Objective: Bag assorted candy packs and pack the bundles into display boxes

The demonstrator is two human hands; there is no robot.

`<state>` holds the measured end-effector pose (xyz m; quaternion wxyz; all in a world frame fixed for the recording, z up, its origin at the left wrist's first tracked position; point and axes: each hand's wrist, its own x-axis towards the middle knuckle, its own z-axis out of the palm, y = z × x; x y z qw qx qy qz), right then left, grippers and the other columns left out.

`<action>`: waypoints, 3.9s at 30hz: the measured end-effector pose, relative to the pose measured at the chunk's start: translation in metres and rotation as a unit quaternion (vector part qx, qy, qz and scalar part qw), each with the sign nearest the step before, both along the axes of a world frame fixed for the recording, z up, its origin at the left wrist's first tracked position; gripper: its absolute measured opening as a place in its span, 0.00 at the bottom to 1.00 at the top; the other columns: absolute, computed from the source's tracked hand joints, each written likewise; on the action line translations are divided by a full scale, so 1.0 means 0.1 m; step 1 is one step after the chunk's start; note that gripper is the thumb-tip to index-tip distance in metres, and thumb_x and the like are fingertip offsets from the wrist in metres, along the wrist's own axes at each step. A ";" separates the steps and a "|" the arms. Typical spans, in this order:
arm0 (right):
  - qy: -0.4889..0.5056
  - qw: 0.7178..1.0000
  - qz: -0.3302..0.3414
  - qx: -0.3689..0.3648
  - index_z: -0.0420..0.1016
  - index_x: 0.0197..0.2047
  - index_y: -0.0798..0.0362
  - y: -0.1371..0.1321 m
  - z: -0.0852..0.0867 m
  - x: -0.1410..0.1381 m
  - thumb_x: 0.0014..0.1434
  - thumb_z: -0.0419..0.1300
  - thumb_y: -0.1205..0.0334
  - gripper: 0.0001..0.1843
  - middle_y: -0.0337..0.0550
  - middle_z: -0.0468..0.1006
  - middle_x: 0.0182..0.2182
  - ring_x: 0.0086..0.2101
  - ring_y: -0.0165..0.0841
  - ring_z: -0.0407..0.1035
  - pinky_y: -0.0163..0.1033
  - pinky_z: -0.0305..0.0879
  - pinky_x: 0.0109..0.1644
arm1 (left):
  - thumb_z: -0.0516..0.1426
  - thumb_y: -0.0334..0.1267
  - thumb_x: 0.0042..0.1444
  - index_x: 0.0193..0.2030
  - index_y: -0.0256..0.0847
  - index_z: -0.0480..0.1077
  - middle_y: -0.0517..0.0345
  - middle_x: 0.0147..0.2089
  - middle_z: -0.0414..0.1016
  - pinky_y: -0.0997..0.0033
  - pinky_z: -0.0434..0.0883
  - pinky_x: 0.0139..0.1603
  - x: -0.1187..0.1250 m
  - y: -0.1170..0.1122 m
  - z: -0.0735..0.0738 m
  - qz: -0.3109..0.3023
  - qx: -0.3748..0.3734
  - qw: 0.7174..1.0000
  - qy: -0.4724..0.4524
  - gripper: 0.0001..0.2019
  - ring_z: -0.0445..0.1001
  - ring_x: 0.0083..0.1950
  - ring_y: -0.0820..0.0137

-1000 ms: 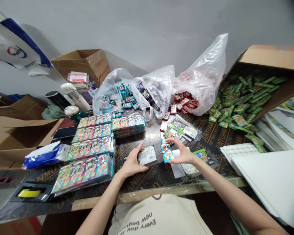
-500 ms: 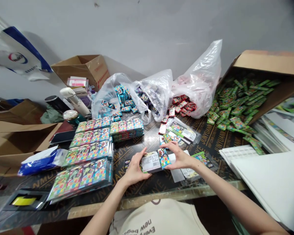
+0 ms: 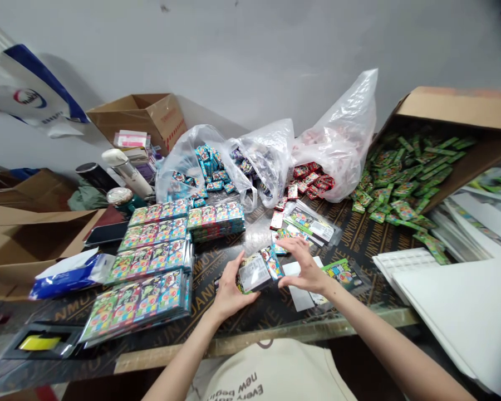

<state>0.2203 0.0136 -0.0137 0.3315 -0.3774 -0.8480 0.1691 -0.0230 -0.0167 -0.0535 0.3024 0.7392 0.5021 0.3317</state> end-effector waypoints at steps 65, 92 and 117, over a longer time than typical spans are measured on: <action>-0.122 0.864 -0.484 -0.070 0.55 0.58 0.59 3.12 -0.68 -0.54 0.45 0.64 0.55 0.40 0.70 0.49 0.58 0.56 0.59 0.47 0.62 0.48 0.51 | 0.61 0.34 0.35 0.61 0.56 0.54 0.56 0.65 0.53 0.45 0.53 0.60 -0.25 0.19 -0.50 -0.036 -0.094 0.973 0.207 0.43 0.49 0.63 0.50; 0.159 0.938 -0.143 -0.274 0.78 0.34 0.58 2.11 -0.30 -0.27 0.37 0.65 0.57 0.19 0.40 0.77 0.26 0.29 0.35 0.71 0.37 0.66 0.35 | 0.62 0.35 0.37 0.60 0.53 0.56 0.54 0.63 0.55 0.47 0.51 0.61 -0.25 0.17 -0.47 -0.035 -0.056 0.980 0.189 0.39 0.50 0.62 0.52; 0.014 0.992 -0.094 -0.079 0.50 0.62 0.47 0.63 -0.40 -0.47 0.45 0.63 0.50 0.44 0.51 0.58 0.58 0.58 0.43 0.52 0.49 0.51 0.57 | 0.66 0.41 0.36 0.28 0.34 0.67 0.57 0.24 0.74 0.74 0.71 0.28 0.13 0.70 -0.06 0.227 -0.241 0.817 -0.473 0.17 0.74 0.25 0.72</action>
